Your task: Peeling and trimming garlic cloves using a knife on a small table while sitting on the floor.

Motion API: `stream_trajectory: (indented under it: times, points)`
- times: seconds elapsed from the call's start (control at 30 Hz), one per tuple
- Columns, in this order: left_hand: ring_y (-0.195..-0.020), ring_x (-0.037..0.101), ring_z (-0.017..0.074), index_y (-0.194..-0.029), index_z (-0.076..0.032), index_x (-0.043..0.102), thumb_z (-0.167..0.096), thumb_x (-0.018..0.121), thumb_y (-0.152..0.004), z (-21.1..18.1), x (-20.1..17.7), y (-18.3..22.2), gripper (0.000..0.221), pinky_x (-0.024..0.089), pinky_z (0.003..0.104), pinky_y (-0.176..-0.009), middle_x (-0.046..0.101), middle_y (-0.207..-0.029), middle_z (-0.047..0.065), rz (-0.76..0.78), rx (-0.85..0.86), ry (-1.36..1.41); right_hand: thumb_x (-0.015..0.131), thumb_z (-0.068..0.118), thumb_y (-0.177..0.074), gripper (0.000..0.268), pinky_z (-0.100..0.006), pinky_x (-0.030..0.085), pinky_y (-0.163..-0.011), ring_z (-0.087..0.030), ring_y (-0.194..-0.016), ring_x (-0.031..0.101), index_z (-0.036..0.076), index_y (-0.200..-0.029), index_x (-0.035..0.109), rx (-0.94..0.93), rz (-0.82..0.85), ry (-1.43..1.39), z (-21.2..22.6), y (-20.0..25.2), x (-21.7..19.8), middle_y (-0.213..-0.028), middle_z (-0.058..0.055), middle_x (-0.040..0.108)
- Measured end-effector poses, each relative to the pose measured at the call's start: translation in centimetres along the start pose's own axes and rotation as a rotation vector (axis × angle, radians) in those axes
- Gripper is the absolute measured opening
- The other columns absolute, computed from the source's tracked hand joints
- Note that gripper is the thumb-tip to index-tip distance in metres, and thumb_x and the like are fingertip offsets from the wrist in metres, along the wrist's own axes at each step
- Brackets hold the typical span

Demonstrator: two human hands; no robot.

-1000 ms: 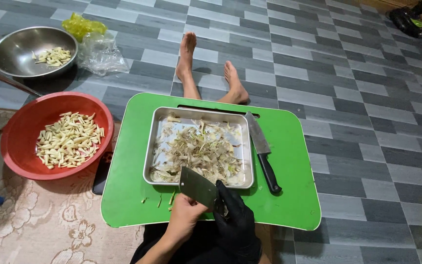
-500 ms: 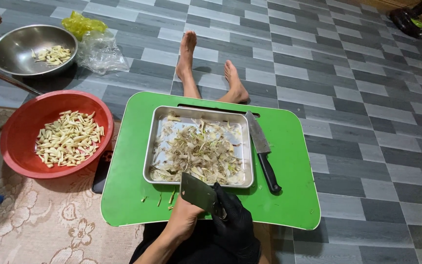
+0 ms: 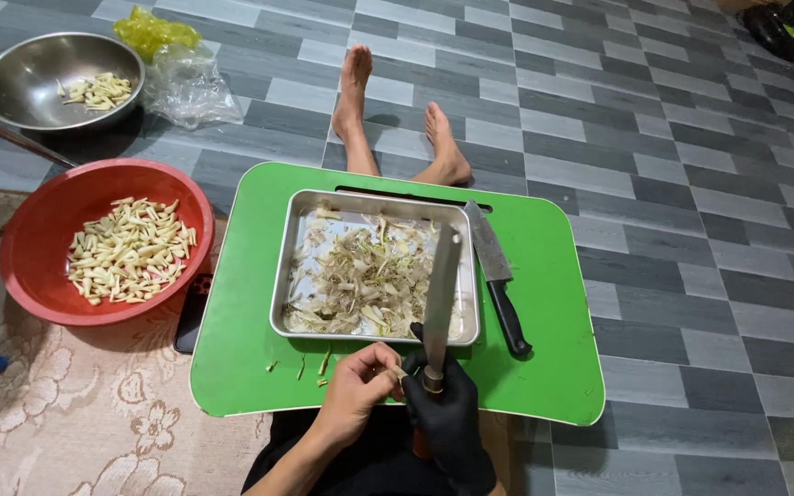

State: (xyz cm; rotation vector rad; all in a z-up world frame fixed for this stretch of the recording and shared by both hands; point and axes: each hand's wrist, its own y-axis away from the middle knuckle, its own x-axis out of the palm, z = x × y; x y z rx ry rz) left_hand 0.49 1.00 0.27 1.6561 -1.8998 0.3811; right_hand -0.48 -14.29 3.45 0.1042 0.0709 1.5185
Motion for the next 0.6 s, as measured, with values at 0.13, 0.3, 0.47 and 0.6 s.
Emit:
stream_trajectory:
  times: [0.13,0.3,0.47,0.6]
  points:
    - [-0.069,0.062,0.0154,-0.084,-0.001,0.063,0.003,0.065,-0.086,0.2,-0.1,0.2,0.006,0.052,0.028,-0.069,0.062,-0.086,0.006,0.041,0.070,-0.086,0.072,-0.009,-0.082,0.023,-0.030,0.040,-0.040,-0.015,-0.043,0.049,-0.002,-0.104,0.070,0.045,0.045,-0.056,0.6,0.0,-0.4,-0.058,-0.008,0.060]
    - [-0.067,0.065,0.0153,-0.089,-0.002,0.061,0.005,0.061,-0.089,0.7,0.0,0.2,0.007,0.056,0.028,-0.068,0.067,-0.078,0.008,0.034,0.090,-0.083,0.065,-0.004,-0.084,0.037,-0.031,0.042,-0.042,-0.017,-0.044,0.049,-0.004,-0.121,0.065,0.118,0.090,-0.165,0.8,-0.2,-1.2,-0.063,-0.011,0.061]
    - [-0.070,0.066,0.0160,-0.099,0.001,0.059,0.002,0.063,-0.093,0.5,0.3,0.5,0.006,0.058,0.029,-0.070,0.066,-0.084,0.010,0.053,0.094,-0.048,0.061,-0.002,-0.087,0.064,-0.027,0.043,-0.049,-0.012,-0.056,0.049,0.001,-0.150,0.053,0.124,0.126,-0.227,1.9,-0.2,-0.8,-0.087,-0.009,0.065]
    - [-0.078,0.066,0.0183,-0.121,0.004,0.062,-0.002,0.059,-0.097,0.7,0.5,0.6,0.025,0.058,0.032,-0.073,0.068,-0.096,0.012,0.064,0.149,-0.043,0.064,0.001,-0.089,0.042,-0.029,0.047,-0.050,-0.015,-0.057,0.053,-0.003,-0.130,0.060,0.077,0.096,-0.243,1.7,-0.6,-0.8,-0.082,-0.010,0.065]
